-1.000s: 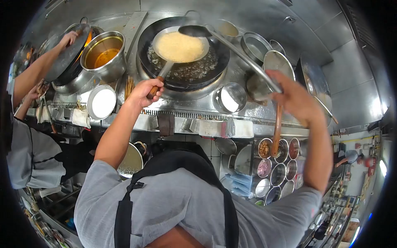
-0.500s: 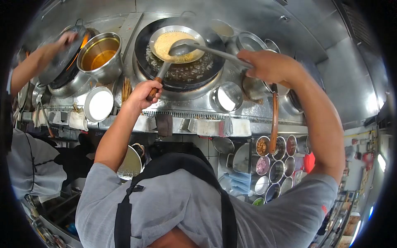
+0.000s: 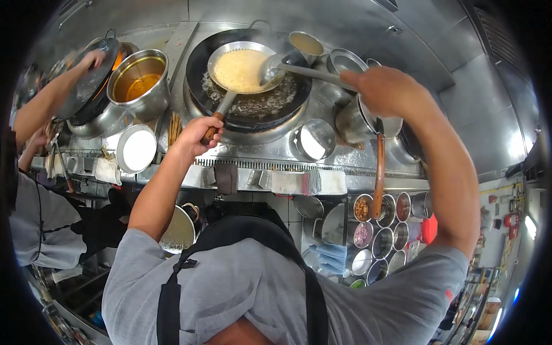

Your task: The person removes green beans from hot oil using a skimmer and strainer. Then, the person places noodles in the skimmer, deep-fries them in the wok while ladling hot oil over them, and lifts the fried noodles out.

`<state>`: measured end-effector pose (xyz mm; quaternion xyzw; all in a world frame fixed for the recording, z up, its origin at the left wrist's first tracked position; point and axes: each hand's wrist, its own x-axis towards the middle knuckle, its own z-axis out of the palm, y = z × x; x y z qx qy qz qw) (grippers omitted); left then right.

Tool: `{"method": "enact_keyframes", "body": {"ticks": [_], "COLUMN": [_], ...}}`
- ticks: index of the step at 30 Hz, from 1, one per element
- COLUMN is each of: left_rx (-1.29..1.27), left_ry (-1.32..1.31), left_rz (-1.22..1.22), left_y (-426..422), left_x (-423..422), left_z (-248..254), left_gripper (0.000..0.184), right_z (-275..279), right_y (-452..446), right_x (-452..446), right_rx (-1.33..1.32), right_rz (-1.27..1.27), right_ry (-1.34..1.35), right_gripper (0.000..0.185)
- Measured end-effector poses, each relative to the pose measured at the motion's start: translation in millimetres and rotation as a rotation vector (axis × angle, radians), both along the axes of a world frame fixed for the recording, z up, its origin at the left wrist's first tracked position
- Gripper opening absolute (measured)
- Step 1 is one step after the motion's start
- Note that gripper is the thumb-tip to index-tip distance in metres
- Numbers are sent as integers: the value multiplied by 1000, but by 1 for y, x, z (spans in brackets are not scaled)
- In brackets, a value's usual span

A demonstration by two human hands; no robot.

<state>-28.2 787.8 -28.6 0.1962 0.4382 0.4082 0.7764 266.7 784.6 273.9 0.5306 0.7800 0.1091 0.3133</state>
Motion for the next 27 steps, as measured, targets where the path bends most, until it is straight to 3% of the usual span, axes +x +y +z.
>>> {"method": "enact_keyframes", "body": {"ticks": [3,6,7,10,13,18,21,27], "left_rx": [-3,7,17,-4,20,28,29,20], "left_ry": [-15,-29,-30,13,-12,-20,1,-30], "left_rz": [1,-34,-44,-18,-10,-21,-2,-20], "left_y": [1,2,4,4,2,1,-1,1], "left_x": [-1,0,-1,1,1,2,3,0], "left_z": [-2,-6,-5,-5,-3,-2,1,-4], "left_gripper": [10,10,10,10,11,13,13,13], "right_z": [18,-10,-18,-12,19,-29,-37,-56], "right_y": [-1,16,18,13,-5,-1,-5,-8], "right_x": [16,36,32,43,37,53,49,65], "right_rx": [-107,-176,-181,-156,-315,-408,-368,-570], "right_rz": [-19,91,-4,132,-362,-438,-388,-530], "right_ry": [99,242,202,271,435,673,682,930], "right_gripper": [54,54,55,54,50,51,49,51]}}
